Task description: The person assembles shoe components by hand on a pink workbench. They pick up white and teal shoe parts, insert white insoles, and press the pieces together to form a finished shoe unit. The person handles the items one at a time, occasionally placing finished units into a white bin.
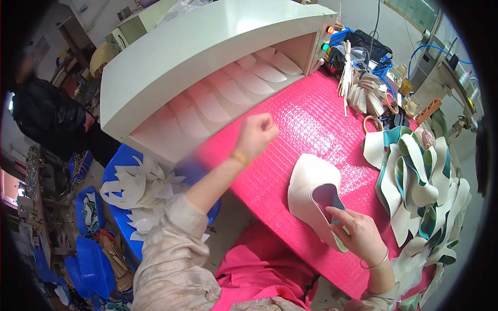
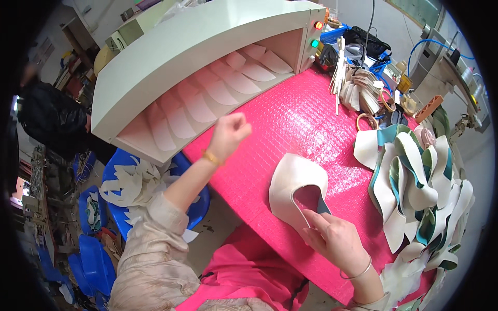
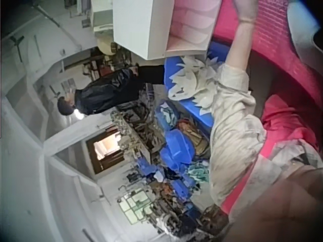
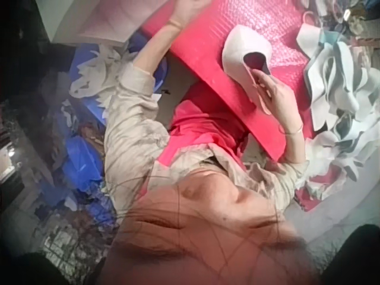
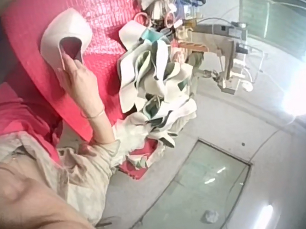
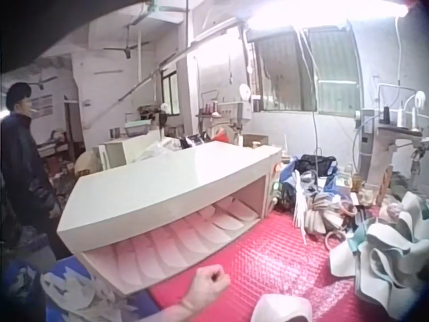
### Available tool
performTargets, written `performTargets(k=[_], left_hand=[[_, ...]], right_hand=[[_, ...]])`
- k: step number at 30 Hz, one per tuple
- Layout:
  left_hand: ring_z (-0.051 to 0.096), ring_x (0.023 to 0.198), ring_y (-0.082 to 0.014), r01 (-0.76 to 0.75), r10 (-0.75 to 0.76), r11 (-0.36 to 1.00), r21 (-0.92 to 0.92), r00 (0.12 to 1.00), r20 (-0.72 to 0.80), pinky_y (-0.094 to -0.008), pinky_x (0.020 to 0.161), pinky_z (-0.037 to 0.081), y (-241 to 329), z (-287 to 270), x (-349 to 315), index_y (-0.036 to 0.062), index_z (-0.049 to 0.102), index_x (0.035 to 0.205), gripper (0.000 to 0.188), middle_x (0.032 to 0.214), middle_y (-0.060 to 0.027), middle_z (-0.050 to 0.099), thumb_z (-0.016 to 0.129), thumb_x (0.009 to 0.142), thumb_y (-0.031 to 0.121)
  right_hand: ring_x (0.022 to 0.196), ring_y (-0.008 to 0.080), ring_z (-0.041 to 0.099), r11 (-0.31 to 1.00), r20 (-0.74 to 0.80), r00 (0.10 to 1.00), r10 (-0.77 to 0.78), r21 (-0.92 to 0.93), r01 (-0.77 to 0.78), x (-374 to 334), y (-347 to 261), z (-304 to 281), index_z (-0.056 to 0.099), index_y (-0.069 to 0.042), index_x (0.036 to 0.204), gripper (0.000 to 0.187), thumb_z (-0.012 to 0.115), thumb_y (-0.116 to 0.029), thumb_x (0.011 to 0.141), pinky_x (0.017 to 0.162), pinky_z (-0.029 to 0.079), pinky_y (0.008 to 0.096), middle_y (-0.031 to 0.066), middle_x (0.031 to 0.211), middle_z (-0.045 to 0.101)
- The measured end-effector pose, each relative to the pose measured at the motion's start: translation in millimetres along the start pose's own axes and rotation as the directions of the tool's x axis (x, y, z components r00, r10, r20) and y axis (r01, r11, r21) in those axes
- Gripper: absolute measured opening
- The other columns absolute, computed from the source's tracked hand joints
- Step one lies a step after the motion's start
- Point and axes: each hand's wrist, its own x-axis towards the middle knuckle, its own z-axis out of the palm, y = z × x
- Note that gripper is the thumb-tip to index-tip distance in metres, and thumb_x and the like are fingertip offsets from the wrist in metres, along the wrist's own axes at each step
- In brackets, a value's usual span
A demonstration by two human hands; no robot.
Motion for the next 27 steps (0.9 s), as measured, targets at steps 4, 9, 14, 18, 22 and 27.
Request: performTargets(k=[4, 9, 14, 18, 22, 27], left_hand=[[0.061, 0.068, -0.0239, 0.085, -0.024, 0.912, 0.401, 0.988, -0.153, -0.0378, 0.061, 0.046, -53.0, 12.0, 103.4, 0.0051, 0.064, 0.076, 0.021, 0.069, -0.0153, 0.06, 0.054, 0.079, 0.023], [0.041, 0.12, -0.0279, 0.151, 0.167, 0.569, 0.809, 0.941, -0.293, -0.037, 0.1, 0.032, -161.9, 25.0, 232.6, 0.0026, 0.045, 0.123, 0.046, 0.13, -0.0174, 0.042, 0.048, 0.079, 0.018], [0.037, 0.122, -0.0317, 0.202, 0.026, 0.27, 0.941, 0.976, -0.217, -0.0373, 0.101, 0.031, -213.8, -31.0, 297.1, -0.0025, 0.04, 0.124, 0.048, 0.129, -0.021, 0.04, 0.045, 0.081, 0.017], [0.038, 0.12, -0.0331, 0.174, -0.073, 0.534, 0.827, 0.984, -0.161, -0.0372, 0.1, 0.033, -200.5, 5.8, 305.6, -0.0029, 0.042, 0.121, 0.045, 0.126, -0.0208, 0.043, 0.043, 0.081, 0.016], [0.038, 0.12, -0.0318, 0.155, -0.071, 0.407, 0.9, 0.988, -0.138, -0.0368, 0.099, 0.034, -217.7, -15.8, 315.1, -0.0006, 0.044, 0.121, 0.043, 0.126, -0.0182, 0.043, 0.042, 0.081, 0.015], [0.039, 0.12, -0.0303, 0.03, -0.125, 0.449, 0.893, 0.992, 0.029, -0.036, 0.099, 0.034, -241.5, -39.2, 322.5, 0.0063, 0.046, 0.121, 0.041, 0.127, -0.0153, 0.044, 0.042, 0.082, 0.017]], right_hand=[[0.058, 0.027, 0.057, 1.0, 0.051, 0.999, -0.015, -0.012, 0.016, 20.9, 22.1, -5.8, 0.057, -0.007, 0.103, 0.029, 0.063, -0.014, 0.076, 0.052, 0.046, 0.0362, 0.01, 0.069, 0.057], [0.062, 0.03, 0.057, 0.989, 0.157, 0.978, -0.139, -0.02, 0.144, 117.5, 64.9, -17.7, 0.058, -0.007, 0.094, 0.018, 0.058, -0.015, 0.079, 0.054, 0.047, 0.0397, 0.0118, 0.069, 0.056], [0.079, 0.0342, 0.057, 0.954, -0.063, 0.956, -0.287, 0.072, 0.291, 320.2, 117.7, 37.5, 0.056, -0.001, 0.093, 0.018, 0.055, -0.013, 0.08, 0.07, 0.044, 0.0432, 0.0184, 0.081, 0.058], [0.093, 0.0339, 0.053, 0.994, -0.417, 0.904, -0.094, -0.09, 0.061, 418.7, 155.7, 76.6, 0.052, -0.002, 0.103, 0.029, 0.055, -0.018, 0.08, 0.079, 0.043, 0.0429, 0.0153, 0.1, 0.056], [0.093, 0.033, 0.053, 0.977, -0.455, 0.89, -0.026, -0.2, -0.074, 450.4, 142.0, 96.2, 0.054, -0.004, 0.104, 0.03, 0.056, -0.02, 0.079, 0.08, 0.042, 0.0416, 0.0144, 0.098, 0.057], [0.088, 0.036, 0.057, 0.99, -0.365, 0.928, 0.08, 0.136, -0.032, 458.2, 143.9, 100.5, 0.055, -0.002, 0.098, 0.023, 0.055, -0.015, 0.078, 0.076, 0.045, 0.0421, 0.0202, 0.088, 0.061]])
